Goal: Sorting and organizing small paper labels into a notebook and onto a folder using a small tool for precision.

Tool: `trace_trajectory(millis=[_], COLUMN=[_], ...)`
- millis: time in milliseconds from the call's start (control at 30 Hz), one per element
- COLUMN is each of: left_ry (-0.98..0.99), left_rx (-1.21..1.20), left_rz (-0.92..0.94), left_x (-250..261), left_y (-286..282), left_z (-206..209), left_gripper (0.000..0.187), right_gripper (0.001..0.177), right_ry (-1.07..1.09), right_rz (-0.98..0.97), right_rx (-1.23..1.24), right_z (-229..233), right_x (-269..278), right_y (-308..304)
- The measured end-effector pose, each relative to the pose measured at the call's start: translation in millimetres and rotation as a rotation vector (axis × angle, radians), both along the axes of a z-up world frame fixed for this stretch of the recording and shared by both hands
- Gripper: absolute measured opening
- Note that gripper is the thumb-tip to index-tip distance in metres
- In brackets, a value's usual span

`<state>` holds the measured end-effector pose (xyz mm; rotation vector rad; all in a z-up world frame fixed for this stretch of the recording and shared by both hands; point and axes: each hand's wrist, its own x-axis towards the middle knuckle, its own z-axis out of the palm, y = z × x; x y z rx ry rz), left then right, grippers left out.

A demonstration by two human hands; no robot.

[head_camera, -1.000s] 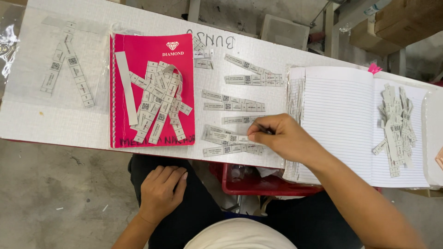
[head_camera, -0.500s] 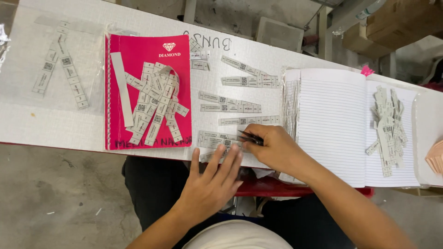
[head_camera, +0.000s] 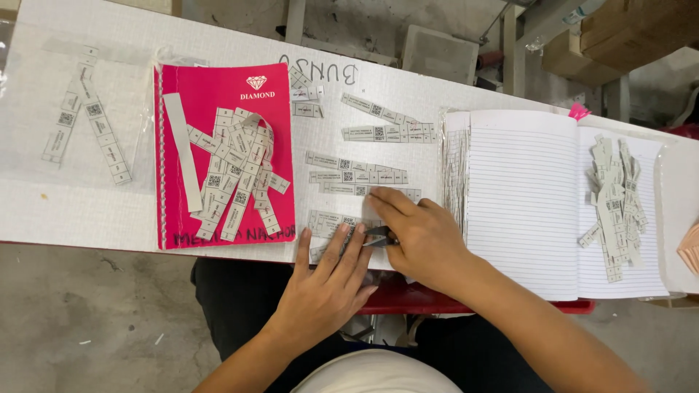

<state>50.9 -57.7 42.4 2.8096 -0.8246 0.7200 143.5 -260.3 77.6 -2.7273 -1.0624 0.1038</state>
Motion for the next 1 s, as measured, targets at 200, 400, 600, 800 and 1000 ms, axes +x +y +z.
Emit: trace_trajectory(millis=[200, 400, 600, 800, 1000], left_ry=[0.000, 0.021, -0.171, -0.073, -0.010], left_rx=[-0.054, 0.038, -0.114, -0.190, -0.285], left_rz=[-0.041, -0.039, -0.109, -0.268, -0.290], left_x=[5.9, 6.7, -1.1, -27.8, -38.8], left_y=[-3.5, -6.8, -27.4, -36.1, -35.3], left_z=[2.4, 1.4, 29.1, 34.7, 48.0], left_gripper=[0.046, 0.076, 0.039, 0.027, 0.018], right_gripper=[0.061, 0.060, 0.030, 0.012, 0.068], right_ry=[0.008, 0.055, -0.229, -0.390, -0.208], right_rz=[-0.040, -0.125, -0.420, -0.791, -1.156], right_rx=[0.084, 0.543, 0.547, 0.305, -0.159], right_z=[2.9, 41.4, 48.6, -15.5, 13.1], right_x=[-0.7, -16.6, -30.4, -2.3, 0.2], right_y=[10.9, -30.7, -176.5, -343.6, -293.5])
